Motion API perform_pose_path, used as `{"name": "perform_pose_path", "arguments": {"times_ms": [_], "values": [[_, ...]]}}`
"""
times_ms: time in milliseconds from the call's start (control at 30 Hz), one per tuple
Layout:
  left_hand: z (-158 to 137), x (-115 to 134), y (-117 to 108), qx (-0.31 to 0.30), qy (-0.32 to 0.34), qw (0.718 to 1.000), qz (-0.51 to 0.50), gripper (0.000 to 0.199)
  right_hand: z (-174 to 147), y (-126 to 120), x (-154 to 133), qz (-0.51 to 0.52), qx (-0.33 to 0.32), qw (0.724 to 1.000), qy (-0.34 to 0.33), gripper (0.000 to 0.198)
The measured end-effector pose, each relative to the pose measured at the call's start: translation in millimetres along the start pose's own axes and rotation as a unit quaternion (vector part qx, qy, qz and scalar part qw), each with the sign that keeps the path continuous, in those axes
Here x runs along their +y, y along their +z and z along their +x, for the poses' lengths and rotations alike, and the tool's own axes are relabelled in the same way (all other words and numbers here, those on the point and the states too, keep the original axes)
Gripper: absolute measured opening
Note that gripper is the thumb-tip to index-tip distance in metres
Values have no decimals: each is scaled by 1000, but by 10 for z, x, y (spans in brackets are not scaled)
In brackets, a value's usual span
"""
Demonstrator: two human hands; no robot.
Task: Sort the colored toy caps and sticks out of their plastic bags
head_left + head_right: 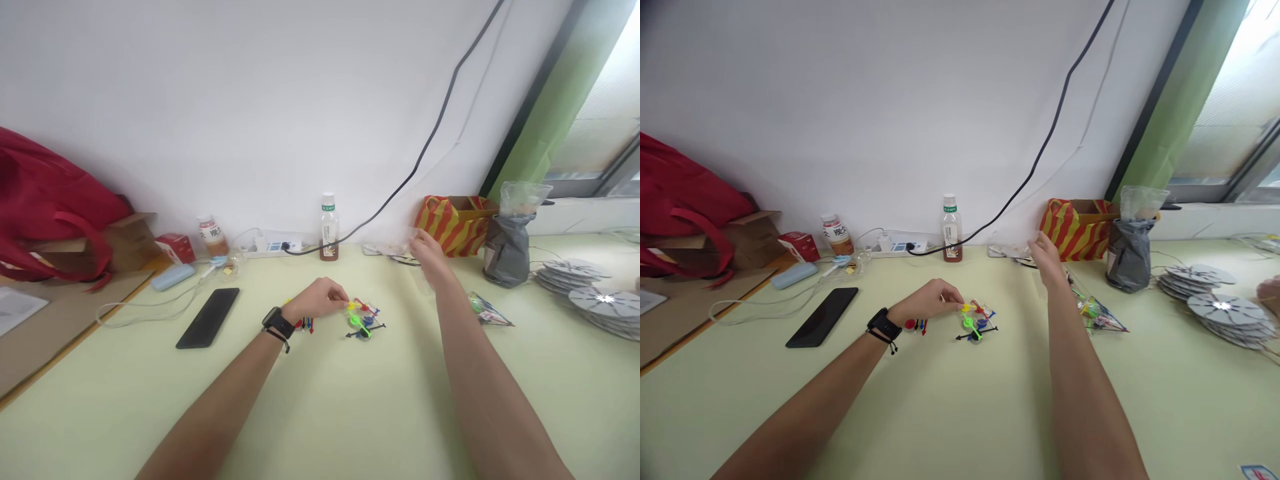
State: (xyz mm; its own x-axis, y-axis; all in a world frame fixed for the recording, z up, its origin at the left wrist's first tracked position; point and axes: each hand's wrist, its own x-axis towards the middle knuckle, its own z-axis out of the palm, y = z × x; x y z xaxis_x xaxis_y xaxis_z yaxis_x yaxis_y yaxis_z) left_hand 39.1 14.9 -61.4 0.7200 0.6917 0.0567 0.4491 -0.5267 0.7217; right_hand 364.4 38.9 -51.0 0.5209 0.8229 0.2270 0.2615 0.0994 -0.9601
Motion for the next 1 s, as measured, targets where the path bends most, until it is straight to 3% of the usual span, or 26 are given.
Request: {"name": "perform_pose_path", "arguments": {"times_ms": [100, 200, 267, 333, 400, 467, 533, 600, 700, 800, 933, 1000], "values": [[3, 23, -43, 30, 3, 1000, 11, 24, -19, 85, 12, -108, 37, 993, -23, 58], [2, 57, -72, 54, -3, 998, 14, 27, -27, 167, -83, -151, 26, 987, -48, 43], [3, 73, -96, 63, -6, 998, 11, 28, -55, 222, -185, -152, -16, 986, -62, 32], [3, 85, -136, 70, -3, 998, 8, 30, -123, 281, -297, -151, -132, 976, -80, 26], [-4, 91, -197, 80, 6, 997, 4, 30, -231, 354, -399, -155, -324, 929, -87, 25], [-24, 90, -272, 95, 12, 995, -8, 32, -363, 448, -481, -184, -488, 850, -76, 24], [-57, 79, -348, 111, 4, 993, -45, 35, -504, 567, -542, -246, -570, 780, -76, 26], [-99, 58, -414, 116, -21, 988, -102, 40, -639, 698, -593, -316, -603, 728, -87, 32], [-162, 18, -476, 109, -59, 977, -172, 46, -811, 877, -659, -399, -629, 665, -66, 46], [-204, -19, -506, 103, -75, 970, -208, 48, -908, 976, -704, -440, -657, 610, -53, 47], [-221, -53, -532, 91, -78, 967, -223, 44, -879, 918, -728, -518, -651, 555, -11, 42], [-225, -61, -550, 84, -69, 968, -228, 42, -825, 823, -747, -542, -624, 562, -3, 43]]}}
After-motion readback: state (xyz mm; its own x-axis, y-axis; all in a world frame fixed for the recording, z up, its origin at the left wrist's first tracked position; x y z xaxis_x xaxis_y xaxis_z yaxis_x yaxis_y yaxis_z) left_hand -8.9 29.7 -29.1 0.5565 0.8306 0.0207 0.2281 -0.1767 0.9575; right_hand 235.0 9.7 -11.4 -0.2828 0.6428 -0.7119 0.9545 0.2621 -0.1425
